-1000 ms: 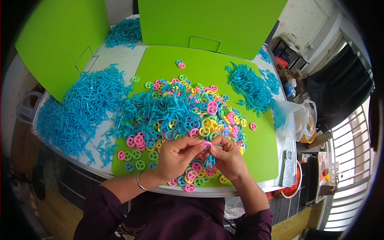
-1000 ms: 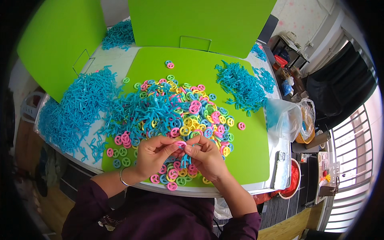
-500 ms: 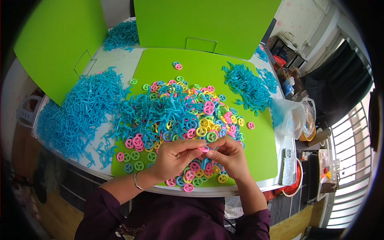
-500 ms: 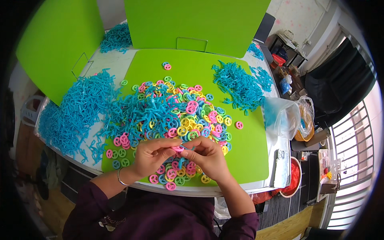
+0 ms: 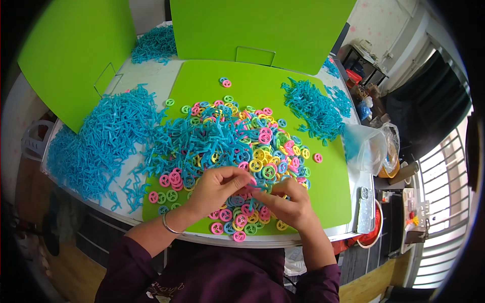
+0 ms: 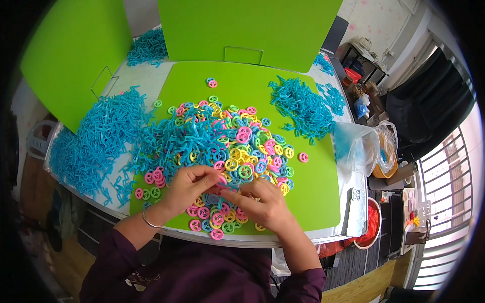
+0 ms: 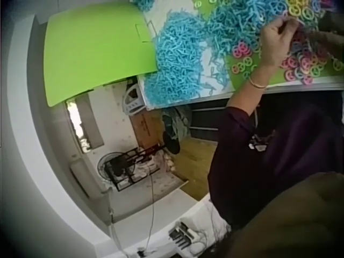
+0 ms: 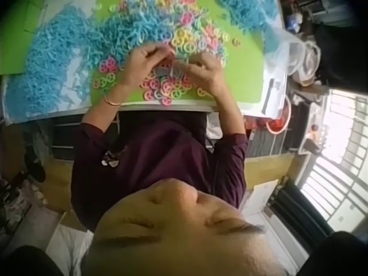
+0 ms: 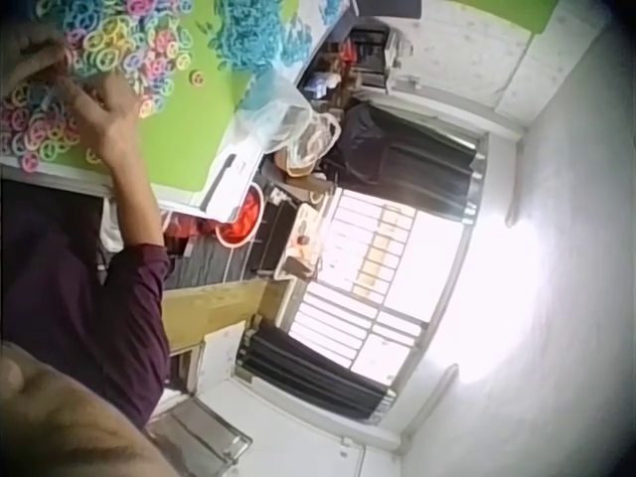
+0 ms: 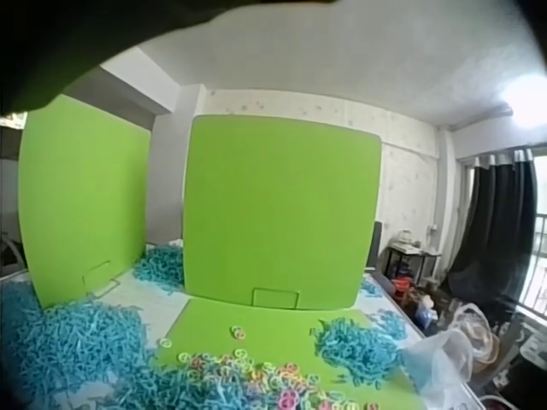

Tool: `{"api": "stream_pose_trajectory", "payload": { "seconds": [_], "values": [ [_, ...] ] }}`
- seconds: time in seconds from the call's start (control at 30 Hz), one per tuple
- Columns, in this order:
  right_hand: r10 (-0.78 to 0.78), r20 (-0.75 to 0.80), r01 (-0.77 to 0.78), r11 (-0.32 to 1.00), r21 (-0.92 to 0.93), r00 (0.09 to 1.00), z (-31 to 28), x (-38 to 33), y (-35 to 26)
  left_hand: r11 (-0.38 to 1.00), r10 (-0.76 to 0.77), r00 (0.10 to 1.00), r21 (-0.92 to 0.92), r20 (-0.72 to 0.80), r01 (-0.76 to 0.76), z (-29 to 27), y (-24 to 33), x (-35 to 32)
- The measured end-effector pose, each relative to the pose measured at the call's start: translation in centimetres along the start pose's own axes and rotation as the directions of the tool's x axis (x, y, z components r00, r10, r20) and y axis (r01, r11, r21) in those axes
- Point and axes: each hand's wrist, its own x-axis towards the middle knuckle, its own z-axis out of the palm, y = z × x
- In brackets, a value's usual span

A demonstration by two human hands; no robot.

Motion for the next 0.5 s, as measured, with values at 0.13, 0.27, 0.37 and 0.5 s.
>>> {"api": "stream_pose_trajectory", "payload": {
  "seconds": [0.13,0.27,0.37,0.5],
  "values": [
    [0.092,-0.278,-0.061,0.991,0.121,0.956,-0.4,0.5,0.1,0.998,0.05,0.998,0.048,0.032,-0.052,0.3,0.7,-0.3],
    [0.52,-0.249,-0.258,0.715,0.65,0.817,-0.1,-0.1,0.7,0.602,0.37,0.91,0.698,0.187,-0.388,-0.4,1.1,-0.2],
    [0.691,-0.02,-0.326,0.366,0.872,0.723,-0.2,-0.2,0.7,0.37,0.439,0.834,0.779,0.334,-0.507,0.1,0.1,-0.3],
    [0.722,0.136,-0.434,0.245,0.867,0.679,-0.3,0.1,0.5,0.211,0.503,0.778,0.82,0.376,-0.532,-0.1,-0.5,-0.1]
  ]
}}
